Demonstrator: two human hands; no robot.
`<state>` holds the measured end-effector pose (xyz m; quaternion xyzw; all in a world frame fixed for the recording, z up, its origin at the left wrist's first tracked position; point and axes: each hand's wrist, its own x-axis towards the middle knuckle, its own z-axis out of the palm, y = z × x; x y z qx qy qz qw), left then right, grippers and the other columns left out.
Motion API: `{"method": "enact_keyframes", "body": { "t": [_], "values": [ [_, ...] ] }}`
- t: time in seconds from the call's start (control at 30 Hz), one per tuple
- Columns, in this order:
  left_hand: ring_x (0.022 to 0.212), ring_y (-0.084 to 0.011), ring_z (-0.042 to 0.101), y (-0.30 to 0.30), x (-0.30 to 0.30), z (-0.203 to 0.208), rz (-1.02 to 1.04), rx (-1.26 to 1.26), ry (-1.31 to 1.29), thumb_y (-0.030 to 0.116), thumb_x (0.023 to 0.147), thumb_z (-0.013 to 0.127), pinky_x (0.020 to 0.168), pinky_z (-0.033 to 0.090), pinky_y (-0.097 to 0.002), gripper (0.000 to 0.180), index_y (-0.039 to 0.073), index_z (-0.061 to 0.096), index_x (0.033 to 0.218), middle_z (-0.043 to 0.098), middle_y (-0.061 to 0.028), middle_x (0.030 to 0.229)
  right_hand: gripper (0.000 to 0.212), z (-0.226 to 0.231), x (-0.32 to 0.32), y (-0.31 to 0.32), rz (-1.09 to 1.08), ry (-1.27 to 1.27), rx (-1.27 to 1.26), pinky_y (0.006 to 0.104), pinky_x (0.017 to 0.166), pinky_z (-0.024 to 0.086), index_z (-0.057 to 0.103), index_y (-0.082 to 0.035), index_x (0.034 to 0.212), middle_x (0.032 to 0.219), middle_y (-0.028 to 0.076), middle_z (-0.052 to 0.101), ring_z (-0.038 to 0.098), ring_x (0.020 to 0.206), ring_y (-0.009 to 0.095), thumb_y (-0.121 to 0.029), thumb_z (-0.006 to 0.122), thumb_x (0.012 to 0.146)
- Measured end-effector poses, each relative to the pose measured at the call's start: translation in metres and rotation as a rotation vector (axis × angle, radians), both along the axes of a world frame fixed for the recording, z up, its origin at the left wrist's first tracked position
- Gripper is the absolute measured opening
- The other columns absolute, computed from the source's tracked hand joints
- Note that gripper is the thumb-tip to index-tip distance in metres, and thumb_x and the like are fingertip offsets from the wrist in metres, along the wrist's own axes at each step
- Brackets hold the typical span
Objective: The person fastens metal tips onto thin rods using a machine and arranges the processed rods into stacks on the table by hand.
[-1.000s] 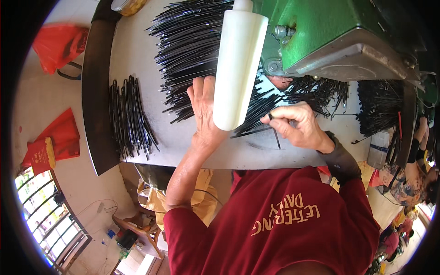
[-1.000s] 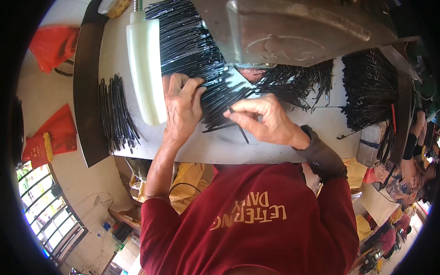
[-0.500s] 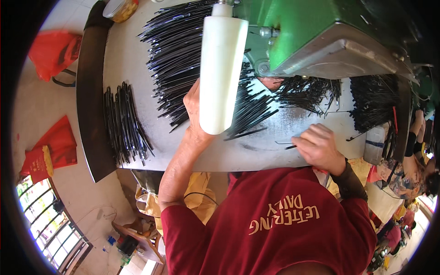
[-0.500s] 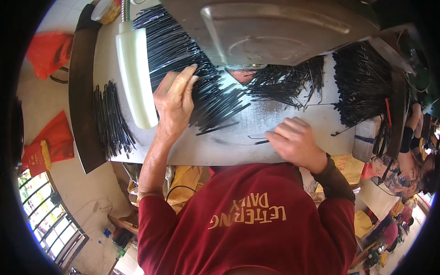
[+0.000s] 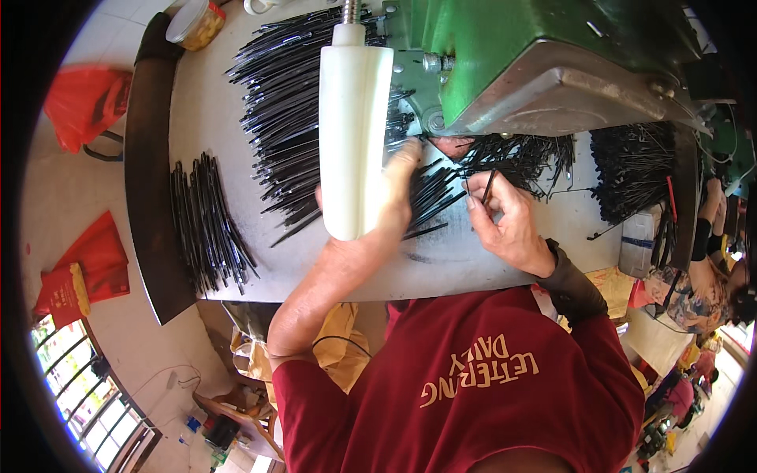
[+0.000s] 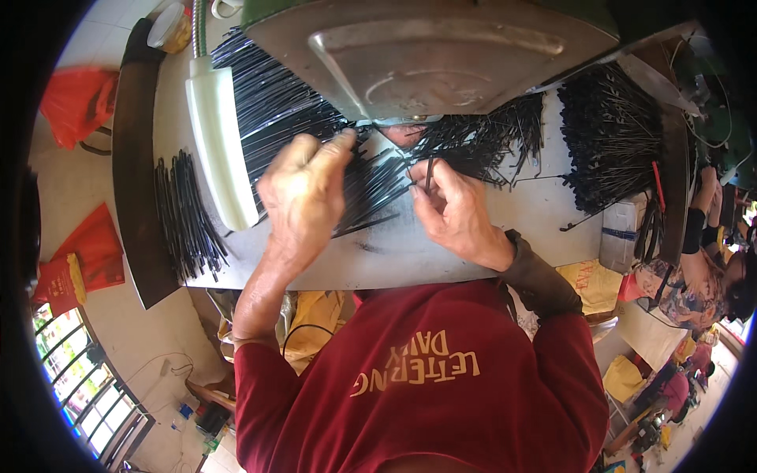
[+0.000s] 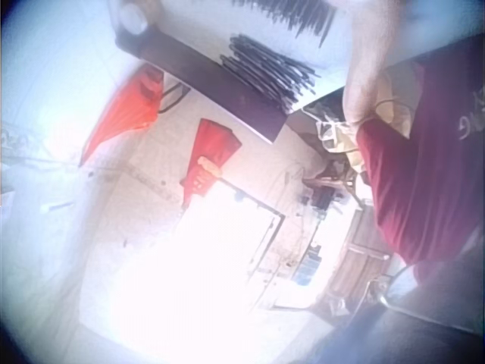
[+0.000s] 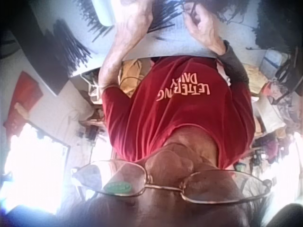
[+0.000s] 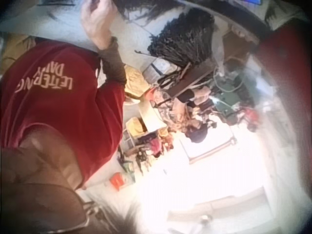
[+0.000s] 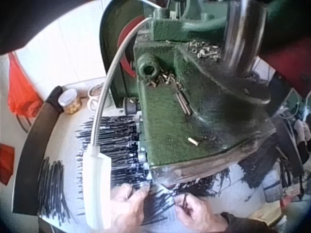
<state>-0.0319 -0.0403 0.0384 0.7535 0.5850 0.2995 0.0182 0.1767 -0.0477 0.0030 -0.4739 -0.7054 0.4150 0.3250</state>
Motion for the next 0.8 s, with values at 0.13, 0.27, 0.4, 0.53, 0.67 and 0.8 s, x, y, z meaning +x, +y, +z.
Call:
{"method": "enact_keyframes", "body": {
  "t": [0.13, 0.27, 0.4, 0.53, 0.67, 0.8],
  "values": [
    [0.061, -0.0278, 0.059, 0.001, 0.022, -0.009, -0.012, -0.123, -0.212, 0.003, 0.08, 0.067, 0.055, 0.046, -0.0362, 0.023, 0.008, 0.069, 0.102, 0.056, -0.0099, 0.07, 0.015, 0.003, -0.009, 0.003, -0.065, 0.273, -0.267, 0.0227, 0.048, 0.043, 0.055, 0.003, 0.102, 0.074, 0.002, 0.058, 0.053, 0.056, 0.004, 0.001, 0.058, 0.087],
    [0.068, -0.0322, 0.062, 0.014, 0.026, -0.02, 0.033, -0.191, -0.34, 0.001, 0.083, 0.063, 0.061, 0.048, -0.039, 0.019, 0.004, 0.067, 0.101, 0.061, -0.0141, 0.076, 0.017, 0.011, -0.013, 0.013, -0.101, 0.393, -0.435, 0.02, 0.047, 0.043, 0.054, 0.003, 0.105, 0.076, 0.002, 0.057, 0.052, 0.056, 0.004, 0.001, 0.056, 0.088],
    [0.072, -0.0337, 0.063, 0.018, 0.033, -0.014, 0.012, -0.223, -0.429, 0.001, 0.082, 0.063, 0.064, 0.049, -0.0391, 0.016, 0.002, 0.066, 0.098, 0.064, -0.0162, 0.079, 0.018, 0.011, -0.013, 0.017, -0.121, 0.424, -0.41, 0.0197, 0.046, 0.044, 0.054, 0.003, 0.106, 0.076, 0.002, 0.057, 0.052, 0.055, 0.004, 0.001, 0.055, 0.088],
    [0.071, -0.033, 0.063, 0.017, 0.034, -0.019, -0.003, -0.199, -0.428, 0.0, 0.082, 0.064, 0.064, 0.049, -0.0382, 0.015, 0.001, 0.067, 0.096, 0.064, -0.0161, 0.077, 0.017, 0.013, -0.014, 0.023, -0.145, 0.43, -0.399, 0.0206, 0.045, 0.045, 0.054, 0.004, 0.106, 0.076, 0.003, 0.057, 0.051, 0.056, 0.004, 0.002, 0.054, 0.089],
    [0.069, -0.0324, 0.063, 0.016, 0.037, -0.018, -0.011, -0.195, -0.436, 0.0, 0.082, 0.065, 0.063, 0.049, -0.0381, 0.015, 0.002, 0.067, 0.097, 0.064, -0.016, 0.076, 0.017, 0.013, -0.013, 0.026, -0.141, 0.422, -0.437, 0.0203, 0.045, 0.045, 0.054, 0.004, 0.106, 0.076, 0.003, 0.057, 0.051, 0.056, 0.004, 0.002, 0.054, 0.089],
    [0.068, -0.0316, 0.063, 0.017, 0.037, -0.019, 0.009, -0.189, -0.426, 0.0, 0.081, 0.065, 0.062, 0.049, -0.0377, 0.017, 0.002, 0.067, 0.098, 0.064, -0.0155, 0.076, 0.017, 0.012, -0.013, 0.026, -0.165, 0.458, -0.419, 0.0201, 0.045, 0.045, 0.054, 0.004, 0.106, 0.076, 0.003, 0.056, 0.051, 0.055, 0.004, 0.002, 0.054, 0.089]
  ]
}}
